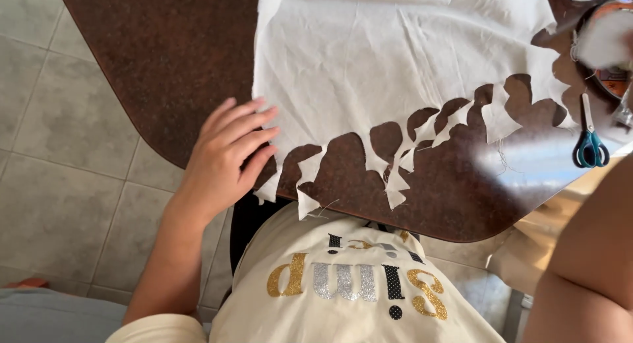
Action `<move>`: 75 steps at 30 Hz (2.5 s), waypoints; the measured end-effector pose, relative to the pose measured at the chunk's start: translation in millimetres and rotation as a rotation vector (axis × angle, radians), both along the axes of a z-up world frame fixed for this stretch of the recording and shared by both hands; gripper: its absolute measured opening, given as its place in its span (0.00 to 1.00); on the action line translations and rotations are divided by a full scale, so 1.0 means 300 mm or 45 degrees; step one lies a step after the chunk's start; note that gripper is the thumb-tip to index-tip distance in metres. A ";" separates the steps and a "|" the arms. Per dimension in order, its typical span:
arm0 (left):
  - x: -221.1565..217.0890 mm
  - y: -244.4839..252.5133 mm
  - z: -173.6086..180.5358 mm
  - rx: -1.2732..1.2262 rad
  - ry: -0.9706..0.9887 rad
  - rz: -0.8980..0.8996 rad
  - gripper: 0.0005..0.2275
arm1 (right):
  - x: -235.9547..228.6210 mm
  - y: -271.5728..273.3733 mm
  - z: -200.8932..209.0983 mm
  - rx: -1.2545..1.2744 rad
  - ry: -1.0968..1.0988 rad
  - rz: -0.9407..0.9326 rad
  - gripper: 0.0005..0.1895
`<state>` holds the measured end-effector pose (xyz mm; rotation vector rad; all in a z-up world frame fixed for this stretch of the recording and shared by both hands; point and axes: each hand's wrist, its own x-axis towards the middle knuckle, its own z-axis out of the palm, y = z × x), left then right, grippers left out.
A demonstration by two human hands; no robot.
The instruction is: Cutting fabric shapes with scissors and tracing a paper template with a marker on a workshop table.
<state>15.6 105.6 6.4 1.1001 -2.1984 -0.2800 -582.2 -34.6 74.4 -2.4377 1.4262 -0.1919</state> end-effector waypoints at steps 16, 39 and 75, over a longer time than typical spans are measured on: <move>0.001 -0.007 -0.038 0.187 0.215 0.145 0.30 | 1.211 0.090 -0.247 0.480 -0.829 0.204 0.16; -0.018 -0.006 -0.015 -0.049 -0.017 -0.032 0.12 | 1.184 0.084 -0.295 0.296 -0.772 0.466 0.25; -0.210 0.088 -0.065 -0.150 -0.278 0.396 0.21 | 1.235 0.080 -0.351 0.542 -1.308 0.294 0.06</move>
